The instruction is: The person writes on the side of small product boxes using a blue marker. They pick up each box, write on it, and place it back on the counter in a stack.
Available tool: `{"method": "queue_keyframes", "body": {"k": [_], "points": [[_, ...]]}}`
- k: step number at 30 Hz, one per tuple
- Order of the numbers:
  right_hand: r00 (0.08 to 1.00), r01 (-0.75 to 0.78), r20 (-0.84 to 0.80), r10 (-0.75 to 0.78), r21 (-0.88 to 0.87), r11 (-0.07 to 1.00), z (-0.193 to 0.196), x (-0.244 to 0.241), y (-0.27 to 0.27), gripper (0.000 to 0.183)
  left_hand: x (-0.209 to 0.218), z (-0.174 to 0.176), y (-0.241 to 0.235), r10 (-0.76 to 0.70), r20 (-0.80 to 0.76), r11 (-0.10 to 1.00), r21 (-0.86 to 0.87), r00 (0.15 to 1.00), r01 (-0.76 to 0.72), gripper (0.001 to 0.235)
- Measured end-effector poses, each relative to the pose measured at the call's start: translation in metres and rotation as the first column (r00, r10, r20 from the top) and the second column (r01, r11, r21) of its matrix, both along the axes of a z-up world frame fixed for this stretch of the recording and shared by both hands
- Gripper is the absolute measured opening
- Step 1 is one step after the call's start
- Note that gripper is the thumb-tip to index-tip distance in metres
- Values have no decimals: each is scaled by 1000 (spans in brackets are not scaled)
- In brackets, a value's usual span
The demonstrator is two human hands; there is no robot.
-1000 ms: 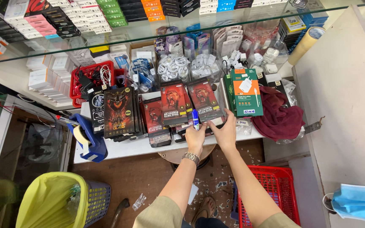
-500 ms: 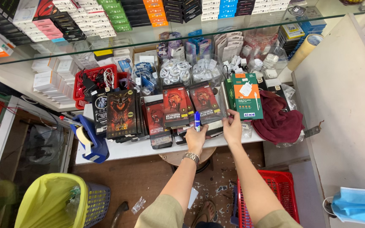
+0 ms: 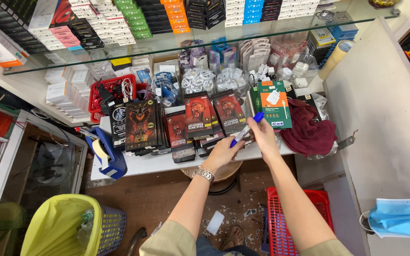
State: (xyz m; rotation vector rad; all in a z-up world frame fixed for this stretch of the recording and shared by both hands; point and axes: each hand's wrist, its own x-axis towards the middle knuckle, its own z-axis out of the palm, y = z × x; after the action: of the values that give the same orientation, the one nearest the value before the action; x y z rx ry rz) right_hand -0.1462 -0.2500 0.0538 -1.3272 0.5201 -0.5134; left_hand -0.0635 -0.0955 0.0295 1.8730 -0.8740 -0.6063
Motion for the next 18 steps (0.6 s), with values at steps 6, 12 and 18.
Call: {"method": "queue_keyframes", "body": {"k": [6,12,18], "points": [[961,-74,-271,46,-93,993,-3,-7,10,31,-16,-2,-7,-123,-422,992,-54,898,110,44],[977,-19,-214,-3,-105,994,-61,11,-2,30,-8,6,7,-306,-872,951,-261,382,165,39],[948,206,170,-270,318,925,-43,-7,-62,29,26,-10,38,-74,-909,996,-85,411,-10,29]]}}
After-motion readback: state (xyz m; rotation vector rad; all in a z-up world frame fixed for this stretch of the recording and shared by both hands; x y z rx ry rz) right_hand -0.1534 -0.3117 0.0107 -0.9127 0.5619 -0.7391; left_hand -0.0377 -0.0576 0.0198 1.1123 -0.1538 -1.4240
